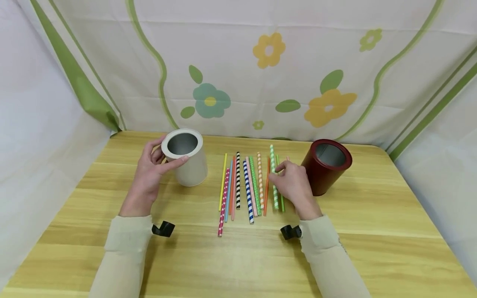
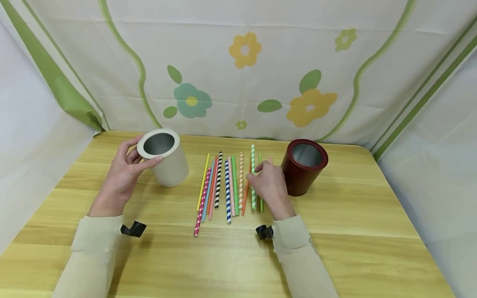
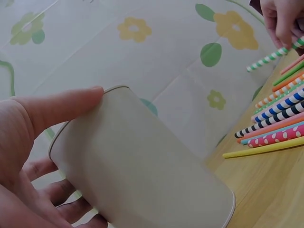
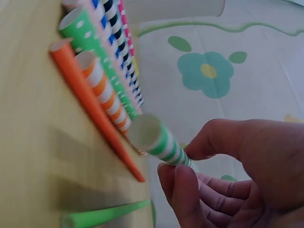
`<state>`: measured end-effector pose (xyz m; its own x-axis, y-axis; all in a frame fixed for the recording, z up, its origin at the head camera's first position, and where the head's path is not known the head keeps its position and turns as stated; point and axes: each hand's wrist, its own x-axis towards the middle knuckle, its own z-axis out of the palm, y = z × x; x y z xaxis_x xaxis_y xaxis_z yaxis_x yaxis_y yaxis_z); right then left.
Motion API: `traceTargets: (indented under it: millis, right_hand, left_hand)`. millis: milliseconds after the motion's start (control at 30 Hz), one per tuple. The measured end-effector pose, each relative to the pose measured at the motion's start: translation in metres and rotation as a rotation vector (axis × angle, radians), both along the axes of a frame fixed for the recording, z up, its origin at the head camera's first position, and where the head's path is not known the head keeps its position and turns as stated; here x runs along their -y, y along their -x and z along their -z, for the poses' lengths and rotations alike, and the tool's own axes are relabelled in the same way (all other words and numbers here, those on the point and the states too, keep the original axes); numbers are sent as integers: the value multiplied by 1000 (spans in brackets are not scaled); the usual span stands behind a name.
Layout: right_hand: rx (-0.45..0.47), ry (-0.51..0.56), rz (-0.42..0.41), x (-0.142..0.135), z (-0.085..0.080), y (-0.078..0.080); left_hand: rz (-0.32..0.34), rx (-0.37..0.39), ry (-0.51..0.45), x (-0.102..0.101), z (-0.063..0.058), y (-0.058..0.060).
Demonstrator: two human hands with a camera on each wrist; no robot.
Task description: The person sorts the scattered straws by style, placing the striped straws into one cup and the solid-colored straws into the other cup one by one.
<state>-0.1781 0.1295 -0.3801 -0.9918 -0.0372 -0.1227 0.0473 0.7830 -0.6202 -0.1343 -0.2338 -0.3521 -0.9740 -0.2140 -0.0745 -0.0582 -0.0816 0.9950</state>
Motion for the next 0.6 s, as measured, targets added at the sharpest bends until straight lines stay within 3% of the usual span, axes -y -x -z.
traceTargets:
  millis: [133,467,600]
  right_hand:
    - [-69,75,1,5,-12,-4]
    - [-337,413,-26,34,-34,-10]
    - [-385,547,-70,45,-41,-9]
  left_hand:
    - [22,3,12,0,-1,0]
    - [36,15,36,-3,0,-2]
    - [20,17,18,-7,0,-2]
